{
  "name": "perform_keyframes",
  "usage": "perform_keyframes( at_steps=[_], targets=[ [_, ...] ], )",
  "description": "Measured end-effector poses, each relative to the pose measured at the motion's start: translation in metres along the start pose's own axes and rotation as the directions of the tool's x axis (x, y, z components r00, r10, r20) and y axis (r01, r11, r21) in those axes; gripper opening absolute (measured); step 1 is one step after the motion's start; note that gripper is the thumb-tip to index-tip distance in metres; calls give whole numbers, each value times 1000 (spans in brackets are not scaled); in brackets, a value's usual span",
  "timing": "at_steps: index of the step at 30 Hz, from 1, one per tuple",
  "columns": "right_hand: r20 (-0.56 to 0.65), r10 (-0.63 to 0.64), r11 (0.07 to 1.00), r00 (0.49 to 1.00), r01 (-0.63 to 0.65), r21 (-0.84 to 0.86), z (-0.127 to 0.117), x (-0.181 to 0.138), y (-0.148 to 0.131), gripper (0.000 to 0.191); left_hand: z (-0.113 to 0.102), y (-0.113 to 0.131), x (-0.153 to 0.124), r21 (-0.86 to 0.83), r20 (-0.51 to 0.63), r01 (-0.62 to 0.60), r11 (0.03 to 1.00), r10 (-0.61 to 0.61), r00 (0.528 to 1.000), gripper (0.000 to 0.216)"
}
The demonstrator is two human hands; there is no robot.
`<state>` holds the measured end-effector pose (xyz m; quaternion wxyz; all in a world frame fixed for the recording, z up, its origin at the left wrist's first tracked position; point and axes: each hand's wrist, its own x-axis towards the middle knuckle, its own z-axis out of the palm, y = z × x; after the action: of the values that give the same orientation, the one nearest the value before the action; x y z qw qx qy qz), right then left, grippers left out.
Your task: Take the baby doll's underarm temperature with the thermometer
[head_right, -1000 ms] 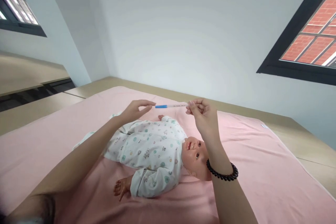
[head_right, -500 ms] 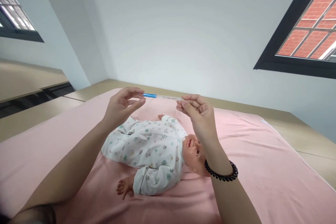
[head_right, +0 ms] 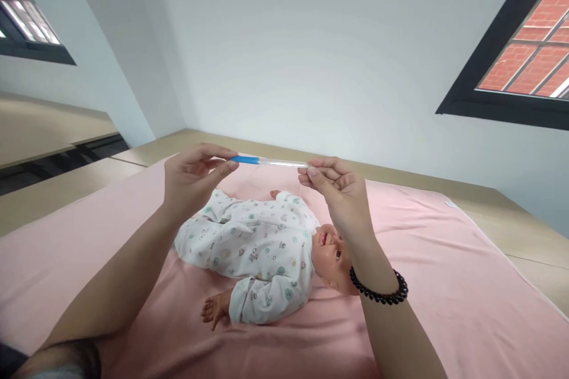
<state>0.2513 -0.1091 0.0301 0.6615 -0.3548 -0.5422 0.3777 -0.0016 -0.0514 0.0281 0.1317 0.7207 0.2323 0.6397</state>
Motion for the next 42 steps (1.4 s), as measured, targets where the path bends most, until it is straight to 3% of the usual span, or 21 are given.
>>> perform_keyframes(
  at_steps=[7,11,15,17,20,24,42],
  targets=[
    [76,189,952,979,-202,229,0,2,-4,13,1,20,-5,27,49,-76,997,75,996,14],
    [139,194,939,971,-225,261,3,-1,-11,8,-1,30,-6,20,56,-120,993,118,991,10],
    [130,212,923,969,-242,298,4,-3,-14,8,-2,30,-5,21,7,-141,990,141,990,10],
    [122,170,952,978,-195,235,3,-5,-14,9,-3,28,-4,20,-35,-148,989,148,988,11],
    [97,3,999,995,-6,39,3,-8,-14,8,-5,25,-3,37,-78,-98,995,100,992,10],
    [83,-135,984,987,143,-103,5,-13,-14,11,-6,25,-3,37,-79,-29,999,32,996,15],
    [104,-147,981,984,158,-111,3,-16,-15,3,-8,25,-2,76,-71,-70,995,76,995,13]
  ],
)
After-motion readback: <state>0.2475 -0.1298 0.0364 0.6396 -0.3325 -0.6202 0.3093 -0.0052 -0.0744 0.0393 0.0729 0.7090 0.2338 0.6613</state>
